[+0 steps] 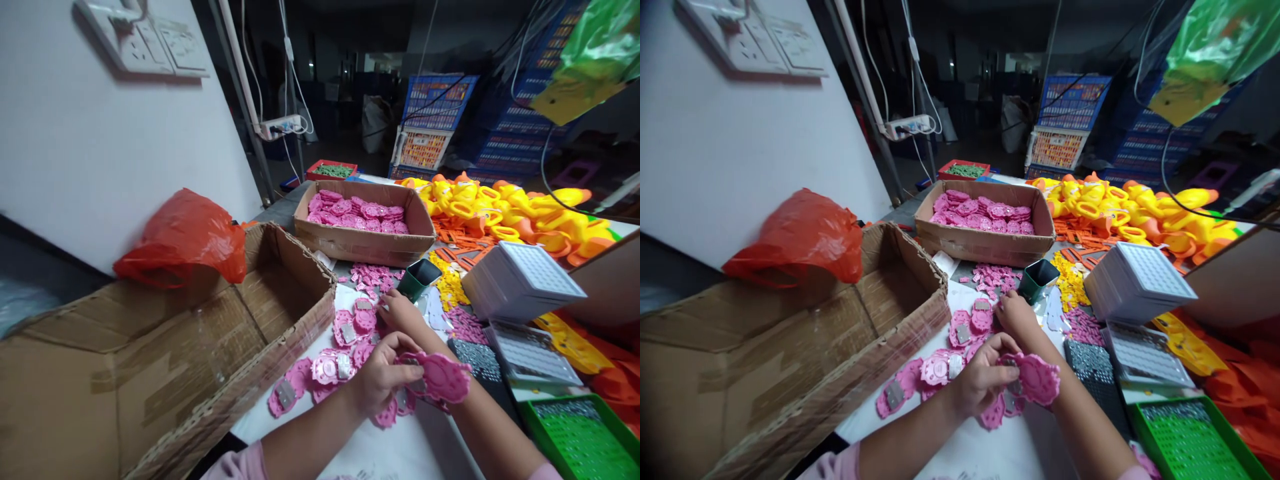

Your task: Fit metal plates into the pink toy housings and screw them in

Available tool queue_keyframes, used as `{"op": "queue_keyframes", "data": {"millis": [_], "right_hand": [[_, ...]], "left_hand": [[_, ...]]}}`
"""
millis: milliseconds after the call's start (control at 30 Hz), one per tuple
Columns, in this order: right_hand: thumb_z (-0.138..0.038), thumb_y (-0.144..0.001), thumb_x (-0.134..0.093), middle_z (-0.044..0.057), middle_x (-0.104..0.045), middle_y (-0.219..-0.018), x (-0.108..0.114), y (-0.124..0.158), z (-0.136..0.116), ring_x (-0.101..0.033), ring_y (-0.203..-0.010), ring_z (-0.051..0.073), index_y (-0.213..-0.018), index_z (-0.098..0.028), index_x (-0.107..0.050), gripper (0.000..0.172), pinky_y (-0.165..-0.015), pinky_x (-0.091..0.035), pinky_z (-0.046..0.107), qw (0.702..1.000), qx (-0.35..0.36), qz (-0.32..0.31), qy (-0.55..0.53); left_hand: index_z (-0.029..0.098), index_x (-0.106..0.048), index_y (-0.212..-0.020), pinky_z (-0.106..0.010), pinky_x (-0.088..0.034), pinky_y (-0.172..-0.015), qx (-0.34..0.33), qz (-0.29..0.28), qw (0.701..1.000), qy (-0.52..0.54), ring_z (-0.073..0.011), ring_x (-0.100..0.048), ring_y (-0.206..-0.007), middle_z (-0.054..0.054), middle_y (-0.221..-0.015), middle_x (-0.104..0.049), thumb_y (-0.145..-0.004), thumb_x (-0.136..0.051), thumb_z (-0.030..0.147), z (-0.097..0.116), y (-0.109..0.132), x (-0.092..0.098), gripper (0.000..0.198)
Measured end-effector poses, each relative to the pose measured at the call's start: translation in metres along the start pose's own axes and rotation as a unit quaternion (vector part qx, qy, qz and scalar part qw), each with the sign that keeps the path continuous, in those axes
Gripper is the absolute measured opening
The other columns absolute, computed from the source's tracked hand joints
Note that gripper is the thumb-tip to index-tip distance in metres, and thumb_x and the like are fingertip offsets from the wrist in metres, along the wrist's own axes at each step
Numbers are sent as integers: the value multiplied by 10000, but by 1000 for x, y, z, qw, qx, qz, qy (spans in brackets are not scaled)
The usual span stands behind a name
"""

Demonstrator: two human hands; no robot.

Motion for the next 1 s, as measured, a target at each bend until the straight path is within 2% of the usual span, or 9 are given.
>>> {"op": "queue_keyframes", "data": {"millis": [300,467,567,733,800,833,933,967,1000], "right_hand": [[-370,-872,-507,116,-616,-1026,-11,-7,13,-571,-962,168,-878,-106,-637,294,-892,-433,338,1000,-3,22,-11],[-307,-867,-506,108,-649,-904,-1,-7,9,-588,-951,176,-760,-105,-645,268,-910,-444,354,995,3,68,-75],[-274,-810,-540,152,-657,-947,16,5,13,-598,-938,202,-753,-103,-673,225,-890,-454,336,982,7,119,-147],[-392,-778,-596,94,-687,-840,39,57,39,-639,-759,186,-869,-150,-661,267,-724,-520,353,931,-43,202,-302],[-426,-770,-622,71,-698,-834,43,87,47,-657,-724,169,-1000,-174,-633,342,-655,-535,327,885,-76,231,-396],[-419,-752,-654,55,-701,-836,44,103,50,-661,-716,155,-1048,-194,-620,374,-632,-537,305,843,-93,249,-468],[-320,-630,-789,6,-697,-773,38,146,51,-647,-650,104,-983,-236,-664,383,-580,-527,232,647,-146,305,-684],[-287,-590,-817,-2,-693,-741,34,158,48,-638,-621,91,-915,-232,-686,355,-565,-524,215,591,-159,317,-725],[-270,-567,-831,-5,-691,-721,31,167,45,-631,-600,83,-862,-227,-700,326,-554,-525,204,557,-169,324,-746]], "left_hand": [[132,-582,-814,-229,-413,-697,-3,2,1000,7,-89,-566,-695,0,-779,-614,-498,-885,222,-5,-2,1,446],[135,-597,-800,-214,-418,-679,-4,2,1000,23,-80,-567,-681,2,-764,-621,-486,-890,205,-5,-3,0,435],[130,-612,-814,-209,-438,-667,0,1,999,37,-84,-583,-687,-6,-770,-630,-488,-891,195,-5,-3,1,433],[129,-630,-879,-226,-504,-677,6,-10,998,59,-107,-623,-733,-26,-837,-649,-512,-875,147,-6,-4,0,441],[150,-616,-946,-280,-547,-650,19,-14,998,66,-142,-644,-733,-31,-890,-656,-510,-867,136,-6,-3,-2,504],[163,-602,-988,-319,-566,-631,29,-17,997,66,-162,-653,-723,-32,-908,-659,-506,-864,133,-6,-2,-4,549],[162,-558,-1053,-396,-591,-614,59,-28,997,44,-177,-659,-660,-24,-846,-659,-514,-845,132,-7,1,-7,611],[151,-551,-1033,-388,-592,-617,66,-29,997,35,-169,-656,-643,-19,-815,-654,-529,-836,140,-8,1,-8,579],[148,-541,-1017,-373,-592,-615,72,-24,997,24,-164,-656,-644,-16,-802,-648,-546,-826,147,-9,1,-7,551]]}}
Point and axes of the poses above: each hand's wrist, its own y-axis away from the middle knuckle, its own x-axis out of the back of the hand, z = x × y, the point moved 6 cm from there along -y, towards the middle knuckle
